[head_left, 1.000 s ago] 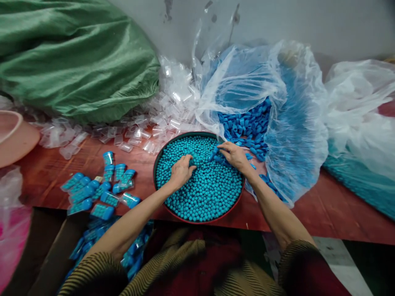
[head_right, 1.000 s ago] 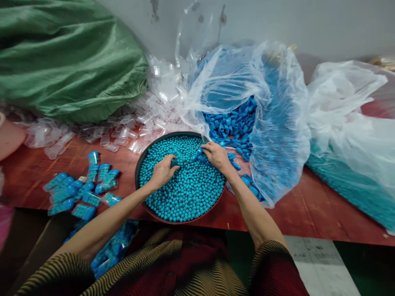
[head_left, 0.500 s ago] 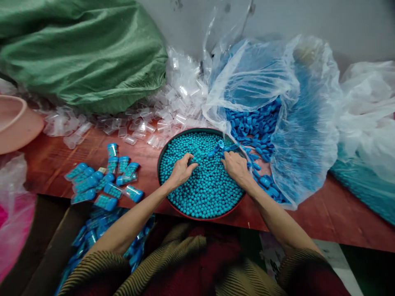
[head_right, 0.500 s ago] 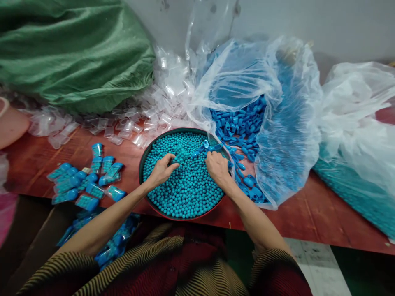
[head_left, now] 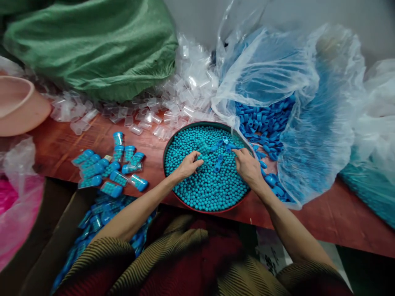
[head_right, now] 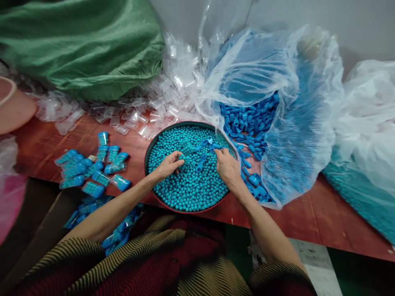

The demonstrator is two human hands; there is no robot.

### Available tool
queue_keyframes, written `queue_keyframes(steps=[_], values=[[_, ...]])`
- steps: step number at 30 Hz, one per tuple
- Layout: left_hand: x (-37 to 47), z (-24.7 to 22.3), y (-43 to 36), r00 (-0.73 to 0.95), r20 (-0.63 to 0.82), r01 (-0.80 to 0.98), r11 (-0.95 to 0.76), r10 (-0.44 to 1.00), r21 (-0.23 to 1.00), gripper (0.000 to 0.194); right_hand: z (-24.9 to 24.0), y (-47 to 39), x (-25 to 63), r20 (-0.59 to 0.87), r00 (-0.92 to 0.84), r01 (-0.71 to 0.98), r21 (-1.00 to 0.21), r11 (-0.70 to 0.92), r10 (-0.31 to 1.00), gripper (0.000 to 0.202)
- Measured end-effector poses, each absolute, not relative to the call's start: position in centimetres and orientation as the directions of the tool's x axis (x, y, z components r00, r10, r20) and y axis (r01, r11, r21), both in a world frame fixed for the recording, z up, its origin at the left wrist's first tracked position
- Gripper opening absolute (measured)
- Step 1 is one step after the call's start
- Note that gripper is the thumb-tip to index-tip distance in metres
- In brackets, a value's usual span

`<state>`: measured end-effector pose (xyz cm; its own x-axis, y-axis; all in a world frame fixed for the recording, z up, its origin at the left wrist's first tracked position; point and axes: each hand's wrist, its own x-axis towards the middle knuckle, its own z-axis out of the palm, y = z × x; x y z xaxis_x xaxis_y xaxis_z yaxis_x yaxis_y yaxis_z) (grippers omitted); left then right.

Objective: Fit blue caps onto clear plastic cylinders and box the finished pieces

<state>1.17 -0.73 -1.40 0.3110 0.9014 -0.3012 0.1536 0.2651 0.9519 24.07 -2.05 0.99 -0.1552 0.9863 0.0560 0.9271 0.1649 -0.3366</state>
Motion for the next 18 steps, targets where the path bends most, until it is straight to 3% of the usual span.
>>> queue_keyframes(steps=[2, 4, 8, 10, 13, 15, 18], values=[[1.1, -1.2, -0.9, 0.315, -0.305, 0.134, 0.276, 0.899, 0.952, 0.023, 1.3, -2.6, 23.4, 0.063, -0.41, 0.892, -0.182, 0.415, 0.91, 0.035], [1.1, -0.9, -1.0, 0.333, -0.306, 0.117, 0.283, 0.892, 0.952, 0.026, 1.4, -2.9, 22.4, -0.002, -0.589, 0.804, -0.106, 0.585, 0.808, 0.031], [1.0, -0.9, -1.2, 0.363, -0.313, 0.134, 0.283, 0.878, 0.95, 0.027, 1.0, -2.5, 21.1, -0.083, -0.585, 0.811, -0.023, 0.585, 0.807, 0.02], [0.8, -0.9, -1.2, 0.377, -0.325, 0.161, 0.285, 0.867, 0.945, 0.024, 0.9, -2.2, 21.0, -0.063, -0.477, 0.878, -0.073, 0.473, 0.877, 0.019], [0.8, -1.0, -1.2, 0.396, -0.3, 0.185, 0.244, 0.868, 0.952, 0.022, 1.0, -1.9, 20.6, 0.069, -0.362, 0.873, -0.323, 0.364, 0.93, 0.028], [0.9, -1.0, -1.3, 0.402, -0.26, 0.192, 0.197, 0.878, 0.961, 0.023, 1.0, -1.8, 19.9, 0.139, -0.374, 0.792, -0.466, 0.394, 0.917, 0.032], [0.9, -0.9, -1.5, 0.429, -0.248, 0.204, 0.174, 0.869, 0.963, 0.023, 1.2, -1.9, 19.5, 0.066, -0.448, 0.753, -0.51, 0.416, 0.892, 0.032]])
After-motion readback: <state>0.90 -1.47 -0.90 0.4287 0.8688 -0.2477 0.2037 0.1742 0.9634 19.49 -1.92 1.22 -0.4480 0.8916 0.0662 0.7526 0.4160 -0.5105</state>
